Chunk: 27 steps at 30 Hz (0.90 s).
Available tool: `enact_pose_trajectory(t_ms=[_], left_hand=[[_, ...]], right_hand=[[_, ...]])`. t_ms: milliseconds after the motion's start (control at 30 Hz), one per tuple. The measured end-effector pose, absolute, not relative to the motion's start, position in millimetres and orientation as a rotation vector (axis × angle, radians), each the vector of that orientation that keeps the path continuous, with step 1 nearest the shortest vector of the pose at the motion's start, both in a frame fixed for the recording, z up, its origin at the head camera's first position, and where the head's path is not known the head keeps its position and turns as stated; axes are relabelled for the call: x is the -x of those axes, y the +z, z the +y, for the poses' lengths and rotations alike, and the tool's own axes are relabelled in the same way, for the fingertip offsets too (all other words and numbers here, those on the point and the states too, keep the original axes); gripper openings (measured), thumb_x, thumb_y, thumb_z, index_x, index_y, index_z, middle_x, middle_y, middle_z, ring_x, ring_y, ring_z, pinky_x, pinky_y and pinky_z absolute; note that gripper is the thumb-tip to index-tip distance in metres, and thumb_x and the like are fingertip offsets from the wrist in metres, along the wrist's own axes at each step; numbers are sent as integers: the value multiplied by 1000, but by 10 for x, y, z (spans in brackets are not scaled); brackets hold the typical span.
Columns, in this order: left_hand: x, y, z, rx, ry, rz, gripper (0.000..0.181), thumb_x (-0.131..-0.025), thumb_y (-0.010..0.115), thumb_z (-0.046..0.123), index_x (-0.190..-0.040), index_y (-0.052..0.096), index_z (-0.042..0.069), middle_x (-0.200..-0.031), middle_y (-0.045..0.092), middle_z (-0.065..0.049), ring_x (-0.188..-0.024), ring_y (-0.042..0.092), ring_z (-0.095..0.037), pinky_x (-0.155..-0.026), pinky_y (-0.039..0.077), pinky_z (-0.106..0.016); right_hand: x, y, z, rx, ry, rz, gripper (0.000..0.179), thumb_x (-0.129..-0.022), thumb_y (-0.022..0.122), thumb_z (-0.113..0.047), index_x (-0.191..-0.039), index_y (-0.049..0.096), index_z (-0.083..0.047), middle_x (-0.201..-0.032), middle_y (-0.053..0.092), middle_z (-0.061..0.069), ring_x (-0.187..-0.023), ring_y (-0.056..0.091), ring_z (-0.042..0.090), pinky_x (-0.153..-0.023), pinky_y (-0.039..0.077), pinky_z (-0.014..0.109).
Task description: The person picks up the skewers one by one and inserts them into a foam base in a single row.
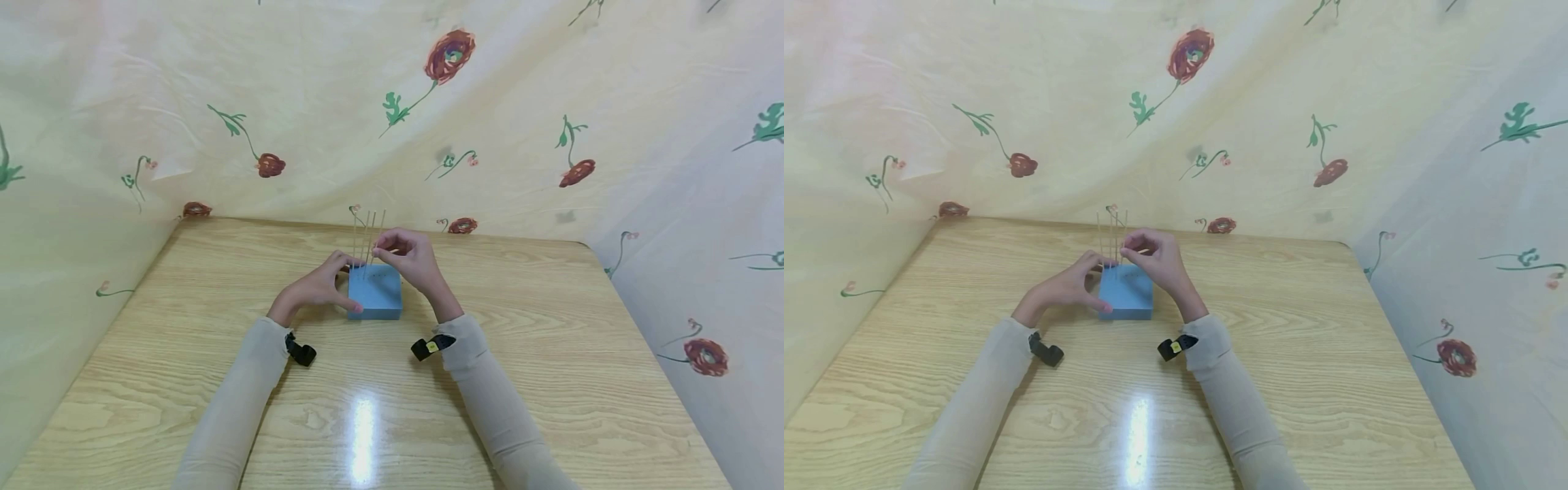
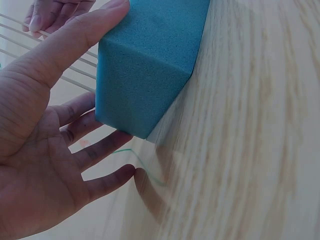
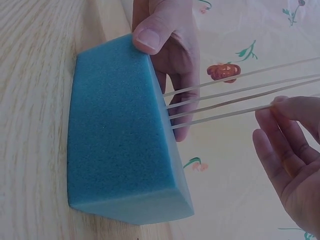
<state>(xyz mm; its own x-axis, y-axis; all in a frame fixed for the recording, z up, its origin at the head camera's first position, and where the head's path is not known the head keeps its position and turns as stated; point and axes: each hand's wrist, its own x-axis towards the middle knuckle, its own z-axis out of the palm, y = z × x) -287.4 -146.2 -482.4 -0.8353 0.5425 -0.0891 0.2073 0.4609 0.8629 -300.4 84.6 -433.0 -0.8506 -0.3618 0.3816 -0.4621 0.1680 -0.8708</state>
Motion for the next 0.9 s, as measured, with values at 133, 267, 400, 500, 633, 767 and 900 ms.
enact_pose_trajectory(t_ms=[133,267,400,500,633,767,900], left_hand=[[2874,-4826,-1460,-633,1329,2359,90,-75,93,29,-149,44,15,-146,35,-8,-142,36,-31,-119,32,-53],[2868,-4818,-1458,-636,1334,2355,90,-75,93,29,-149,43,15,-146,35,-8,-142,35,-32,-119,33,-53],[2864,-4815,-1454,-636,1337,2352,89,-75,93,29,-149,44,15,-146,35,-7,-141,36,-31,-119,33,-53],[2864,-4818,-1457,-636,1339,2349,89,-76,93,29,-148,43,16,-145,36,-7,-141,36,-31,-119,33,-53],[2865,-4822,-1461,-636,1335,2351,89,-76,93,29,-149,43,16,-145,36,-7,-141,36,-31,-119,33,-53],[2868,-4829,-1461,-634,1333,2352,90,-75,93,29,-149,43,16,-145,36,-7,-142,36,-31,-119,32,-53],[2872,-4830,-1460,-635,1332,2351,89,-76,93,29,-149,43,16,-144,36,-7,-142,35,-31,-119,32,-53]], right_hand=[[3005,-4331,844,-818,1796,-2327,9,-91,75,-5,-96,73,3,-95,74,19,-81,70,11,-71,59,25],[3005,-4333,840,-809,1793,-2330,8,-91,76,-4,-95,73,3,-94,74,19,-80,70,10,-70,60,26],[2998,-4332,835,-813,1785,-2336,8,-91,75,-3,-95,73,3,-93,74,19,-81,70,10,-70,59,26],[2993,-4329,830,-817,1782,-2334,7,-91,75,-3,-95,73,3,-93,74,19,-82,70,11,-70,59,26],[2988,-4328,827,-819,1784,-2329,7,-91,75,-2,-95,73,3,-92,73,21,-81,69,12,-70,59,26],[2987,-4329,824,-814,1777,-2330,7,-90,75,-1,-95,73,4,-93,73,21,-80,69,11,-69,59,25],[2990,-4331,818,-804,1772,-2328,8,-90,76,-1,-95,73,4,-92,73,22,-79,69,12,-69,59,25]])
